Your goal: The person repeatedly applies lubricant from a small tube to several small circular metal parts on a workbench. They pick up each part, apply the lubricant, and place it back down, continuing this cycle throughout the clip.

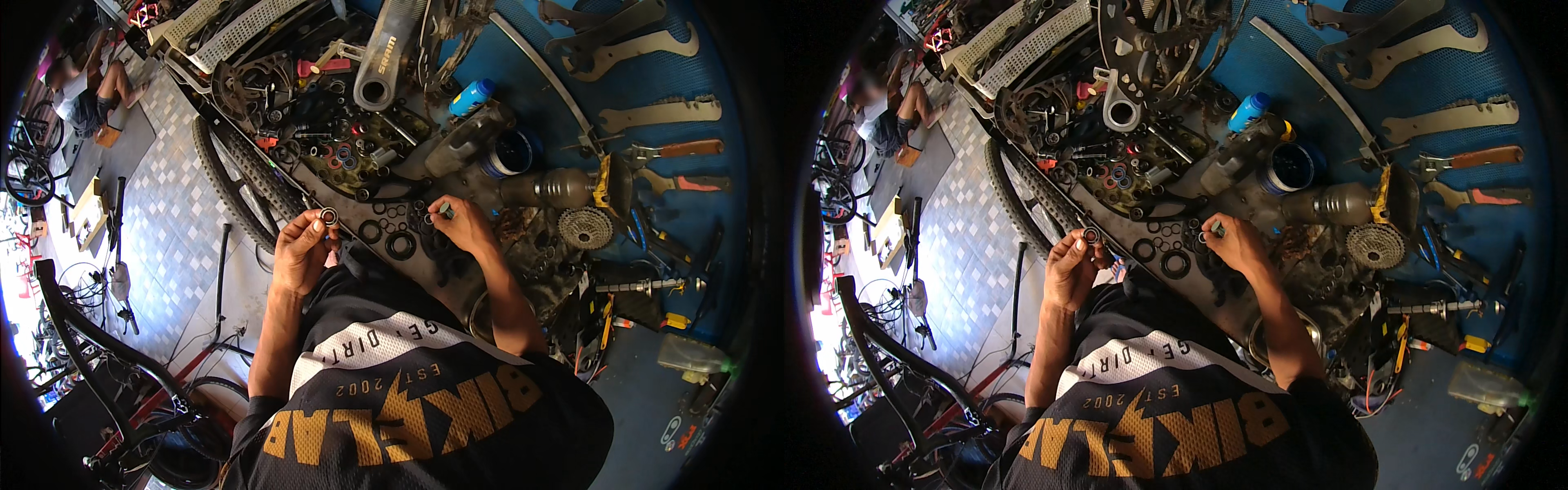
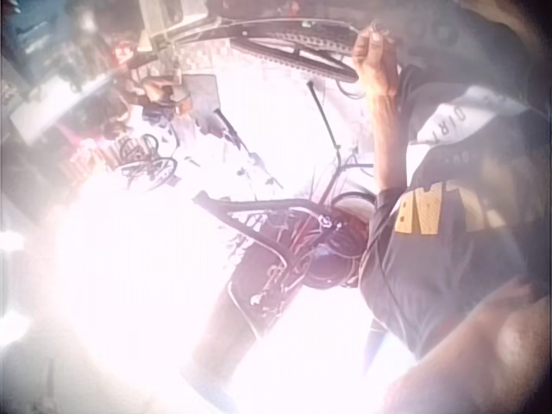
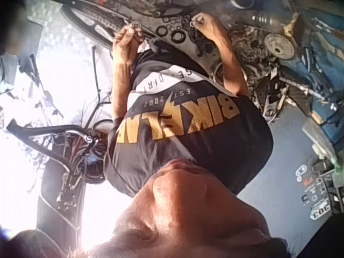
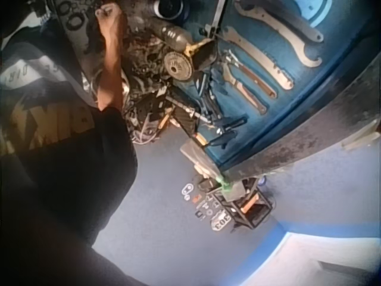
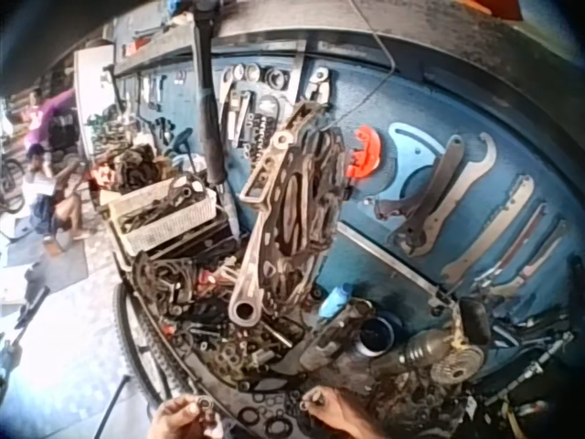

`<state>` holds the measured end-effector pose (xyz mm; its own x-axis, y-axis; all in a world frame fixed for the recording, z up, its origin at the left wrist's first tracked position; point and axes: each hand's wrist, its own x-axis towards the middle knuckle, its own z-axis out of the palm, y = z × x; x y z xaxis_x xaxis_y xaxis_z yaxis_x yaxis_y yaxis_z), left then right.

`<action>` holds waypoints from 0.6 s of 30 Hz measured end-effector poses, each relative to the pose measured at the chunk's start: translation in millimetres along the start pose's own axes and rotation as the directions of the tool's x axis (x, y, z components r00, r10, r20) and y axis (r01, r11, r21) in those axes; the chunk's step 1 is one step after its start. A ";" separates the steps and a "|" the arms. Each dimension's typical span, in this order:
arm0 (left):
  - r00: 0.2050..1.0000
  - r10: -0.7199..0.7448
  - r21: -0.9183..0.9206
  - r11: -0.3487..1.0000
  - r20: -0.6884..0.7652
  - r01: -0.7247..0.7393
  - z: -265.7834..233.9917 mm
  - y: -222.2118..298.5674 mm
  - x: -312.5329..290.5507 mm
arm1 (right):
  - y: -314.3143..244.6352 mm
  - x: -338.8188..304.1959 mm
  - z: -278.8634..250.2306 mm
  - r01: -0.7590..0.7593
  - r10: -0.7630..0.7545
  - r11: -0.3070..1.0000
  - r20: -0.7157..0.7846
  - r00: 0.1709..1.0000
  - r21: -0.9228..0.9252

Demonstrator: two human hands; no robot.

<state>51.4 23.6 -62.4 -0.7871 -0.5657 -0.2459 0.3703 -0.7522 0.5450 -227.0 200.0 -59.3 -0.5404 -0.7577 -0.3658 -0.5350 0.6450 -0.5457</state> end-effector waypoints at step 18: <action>0.999 -0.009 0.030 1.000 -0.040 0.010 2.8 -6.2 1.1 | -17.0 13.0 11.5 0.127 -0.118 0.992 -0.231 0.966 0.022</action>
<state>46.8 28.6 -63.8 -0.7700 -0.5722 -0.2824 0.3479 -0.7474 0.5660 -217.4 178.1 -63.5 -0.6085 -0.7852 -0.1150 -0.5847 0.5416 -0.6040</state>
